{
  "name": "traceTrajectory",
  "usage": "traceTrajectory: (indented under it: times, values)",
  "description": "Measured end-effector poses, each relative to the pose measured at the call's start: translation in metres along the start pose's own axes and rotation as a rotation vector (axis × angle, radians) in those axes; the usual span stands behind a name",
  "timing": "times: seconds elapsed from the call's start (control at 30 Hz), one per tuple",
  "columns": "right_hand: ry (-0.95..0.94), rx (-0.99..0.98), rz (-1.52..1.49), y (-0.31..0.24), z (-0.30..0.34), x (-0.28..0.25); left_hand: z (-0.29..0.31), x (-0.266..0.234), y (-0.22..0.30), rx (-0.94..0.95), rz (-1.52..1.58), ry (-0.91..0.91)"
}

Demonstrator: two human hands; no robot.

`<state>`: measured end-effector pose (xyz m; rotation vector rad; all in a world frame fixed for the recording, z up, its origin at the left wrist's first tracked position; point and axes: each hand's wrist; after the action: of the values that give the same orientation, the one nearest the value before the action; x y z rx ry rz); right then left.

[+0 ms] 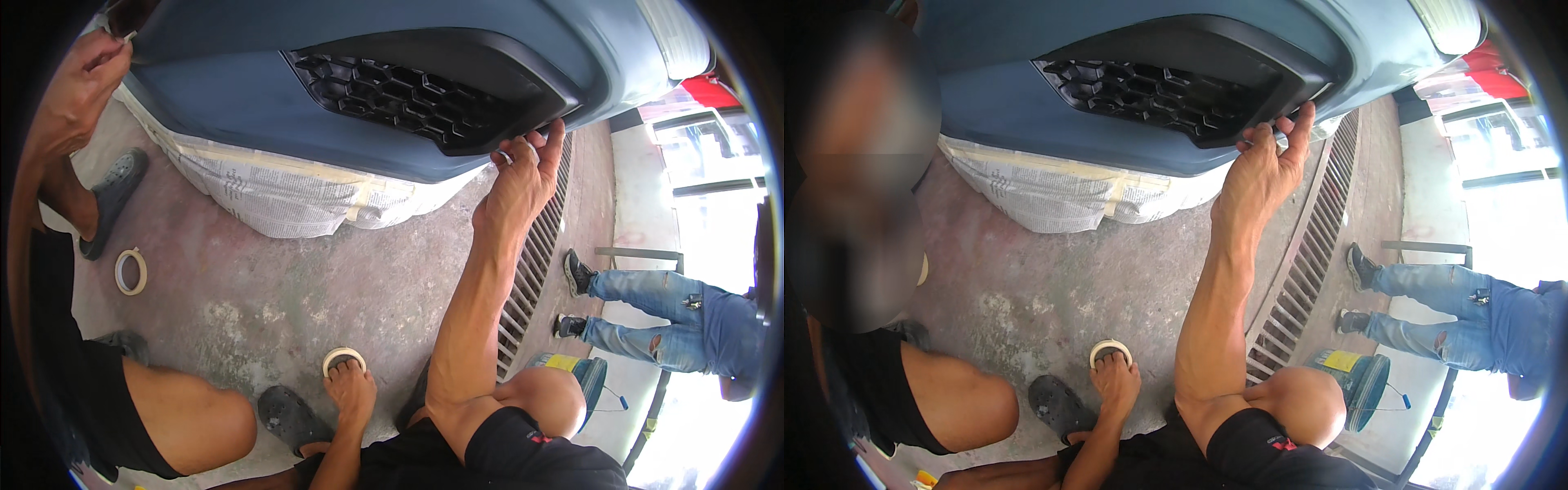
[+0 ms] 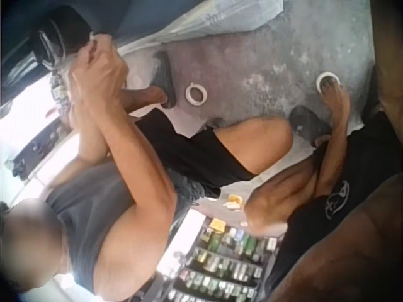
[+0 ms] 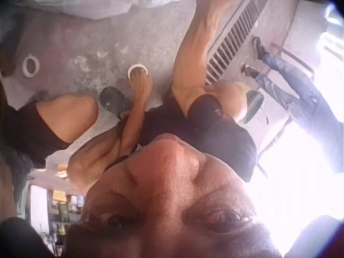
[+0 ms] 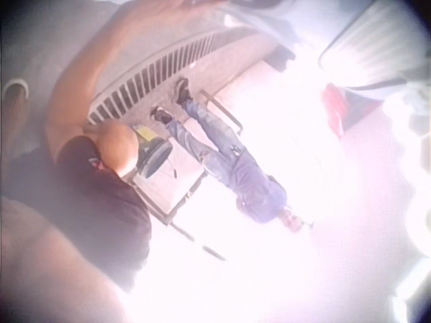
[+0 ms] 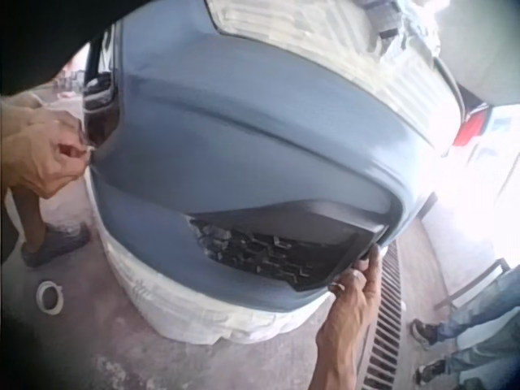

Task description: The person applies masking tape and newspaper to the front bumper of a car, smoothing the tape and securing the paper to protect areas from paint. The person uses a utility knife to trim excess tape along the bumper edges.

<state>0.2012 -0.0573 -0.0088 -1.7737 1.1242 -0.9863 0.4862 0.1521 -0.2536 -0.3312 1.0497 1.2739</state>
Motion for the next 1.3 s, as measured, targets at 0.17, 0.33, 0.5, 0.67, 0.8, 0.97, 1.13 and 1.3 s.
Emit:
traceTrajectory:
  times: [0.17,0.33,0.5,0.67,0.8,0.97,1.13,1.3]
  values:
    - [0.015,-0.106,0.314,0.001,-0.004,0.003,-0.003,0.000,-0.002,0.007,-0.014,0.045]
    - [0.020,-0.199,0.420,0.008,-0.010,-0.008,-0.006,-0.002,0.004,0.069,0.018,0.130]
    - [-0.008,-0.015,0.019,-0.004,-0.009,-0.020,-0.031,-0.040,0.021,0.160,0.445,0.409]
    - [-0.200,0.265,-0.124,-0.003,-0.001,-0.049,-0.052,-0.166,0.052,0.154,1.066,0.352]
    - [-0.634,0.565,0.087,-0.020,0.008,-0.063,-0.051,-0.238,0.072,0.357,1.105,0.420]
    - [-0.997,0.536,-0.138,-0.030,0.014,-0.071,-0.047,-0.260,0.088,0.538,1.006,0.476]
    - [-1.030,0.494,-0.235,-0.033,0.011,-0.077,-0.047,-0.262,0.098,0.610,0.756,0.545]
    - [-0.961,0.343,-0.112,-0.036,0.002,-0.083,-0.048,-0.265,0.119,0.489,0.652,0.679]
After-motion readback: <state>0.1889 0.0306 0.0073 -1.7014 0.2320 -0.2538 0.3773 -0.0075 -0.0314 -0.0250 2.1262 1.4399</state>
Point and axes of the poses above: each hand's wrist, its own z-axis away from the middle knuckle, its own x-axis out of the palm, y = z × x, and after that the axes turned 5 degrees about -z, right-handed
